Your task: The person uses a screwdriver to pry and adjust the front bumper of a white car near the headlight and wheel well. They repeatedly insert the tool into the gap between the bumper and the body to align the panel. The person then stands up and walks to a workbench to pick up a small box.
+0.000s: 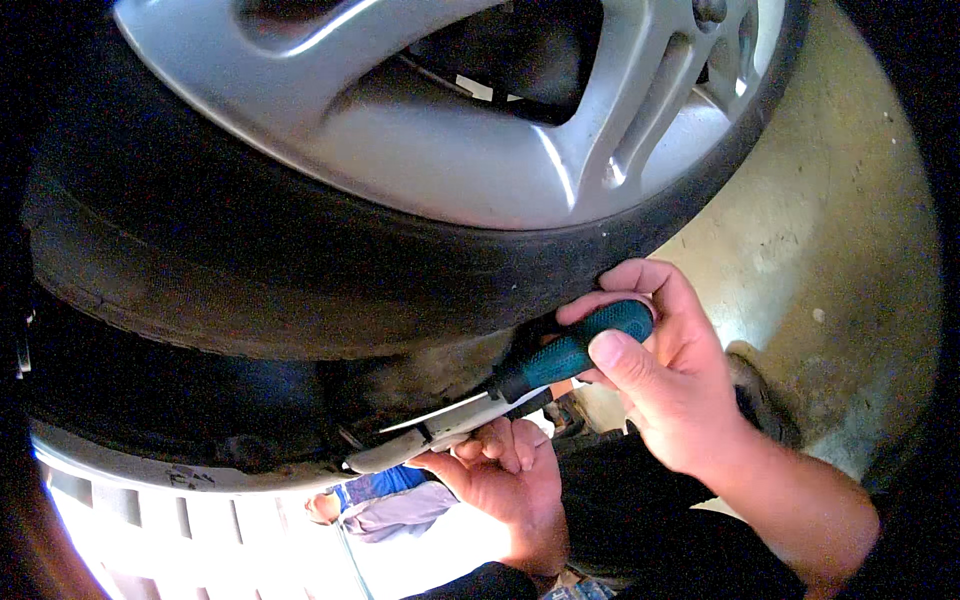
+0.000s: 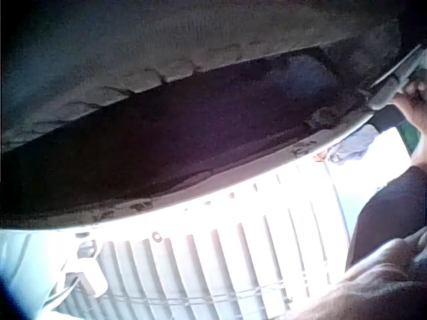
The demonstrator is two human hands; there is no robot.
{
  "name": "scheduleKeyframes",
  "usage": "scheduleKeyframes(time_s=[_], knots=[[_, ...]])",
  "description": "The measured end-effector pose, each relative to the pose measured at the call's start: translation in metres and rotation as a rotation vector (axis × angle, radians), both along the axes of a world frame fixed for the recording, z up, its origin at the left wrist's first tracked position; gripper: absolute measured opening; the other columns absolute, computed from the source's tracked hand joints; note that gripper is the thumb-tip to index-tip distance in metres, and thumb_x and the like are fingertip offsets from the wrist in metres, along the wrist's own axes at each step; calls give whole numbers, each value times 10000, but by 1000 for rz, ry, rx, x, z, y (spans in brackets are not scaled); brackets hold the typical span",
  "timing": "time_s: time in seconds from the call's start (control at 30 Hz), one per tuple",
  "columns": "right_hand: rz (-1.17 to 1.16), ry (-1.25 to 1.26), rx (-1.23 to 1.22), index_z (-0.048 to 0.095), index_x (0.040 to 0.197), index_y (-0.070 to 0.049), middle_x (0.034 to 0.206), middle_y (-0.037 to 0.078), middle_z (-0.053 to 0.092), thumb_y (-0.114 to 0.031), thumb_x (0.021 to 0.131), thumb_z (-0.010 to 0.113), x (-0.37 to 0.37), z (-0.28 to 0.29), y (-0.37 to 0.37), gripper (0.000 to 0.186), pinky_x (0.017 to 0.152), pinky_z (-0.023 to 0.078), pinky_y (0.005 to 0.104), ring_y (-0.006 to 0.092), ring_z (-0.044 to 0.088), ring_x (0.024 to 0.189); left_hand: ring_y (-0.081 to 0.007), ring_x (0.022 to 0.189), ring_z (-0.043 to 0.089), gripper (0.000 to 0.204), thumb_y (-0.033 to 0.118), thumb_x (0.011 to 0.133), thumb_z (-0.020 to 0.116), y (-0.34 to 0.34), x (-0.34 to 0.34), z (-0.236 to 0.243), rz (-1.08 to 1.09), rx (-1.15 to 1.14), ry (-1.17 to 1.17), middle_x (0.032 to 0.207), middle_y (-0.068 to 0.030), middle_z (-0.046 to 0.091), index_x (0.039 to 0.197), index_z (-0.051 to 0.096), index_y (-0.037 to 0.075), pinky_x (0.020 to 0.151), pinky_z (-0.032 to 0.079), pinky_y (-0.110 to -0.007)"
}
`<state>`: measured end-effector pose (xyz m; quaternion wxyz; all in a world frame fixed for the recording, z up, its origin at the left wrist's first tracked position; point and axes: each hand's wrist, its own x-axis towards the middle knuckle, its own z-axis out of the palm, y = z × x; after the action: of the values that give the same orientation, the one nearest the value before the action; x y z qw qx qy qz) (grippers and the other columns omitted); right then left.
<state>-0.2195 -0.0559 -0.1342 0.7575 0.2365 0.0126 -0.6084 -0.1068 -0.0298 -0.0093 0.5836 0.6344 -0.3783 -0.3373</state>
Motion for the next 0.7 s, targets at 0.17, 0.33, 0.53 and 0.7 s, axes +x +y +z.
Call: scheduleKeyframes(time_s=[0.17, 0.33, 0.53, 0.7], knots=[[7, -213, 76, 341, 1319, -116, 1194, 182, 570, -204, 1036, 546, -1, 23, 4, 360, 930, 586, 476, 260, 631, 1055, -84, 468, 414, 594, 702, 900, 516, -2, -9, 2, 72, 10, 31, 599, 31, 538, 680, 562, 153, 400, 300, -235], [-36, -162, 27, 348, 1278, -111, 1177, 183, 563, -205, 1029, 562, -4, 18, 2, 341, 914, 594, 464, 264, 630, 1053, -74, 471, 405, 576, 697, 890, 552, -2, -12, 3, -47, 68, 54, 603, 33, 546, 705, 597, 153, 415, 271, -234], [-16, -114, 61, 337, 1269, -126, 1167, 166, 559, -240, 1040, 524, -4, 21, 0, 317, 819, 636, 378, 342, 677, 1039, -84, 465, 318, 544, 672, 889, 580, 3, -9, 1, 53, 30, 170, 604, 40, 527, 757, 620, 146, 429, 241, -250], [-24, -109, 73, 345, 1260, -125, 1159, 164, 566, -235, 1043, 517, -2, 23, 2, 298, 817, 637, 393, 337, 677, 1045, -77, 491, 308, 645, 726, 821, 616, 7, -12, 6, -1, 69, 469, 678, 29, 538, 908, 641, 88, 459, 246, -243]])
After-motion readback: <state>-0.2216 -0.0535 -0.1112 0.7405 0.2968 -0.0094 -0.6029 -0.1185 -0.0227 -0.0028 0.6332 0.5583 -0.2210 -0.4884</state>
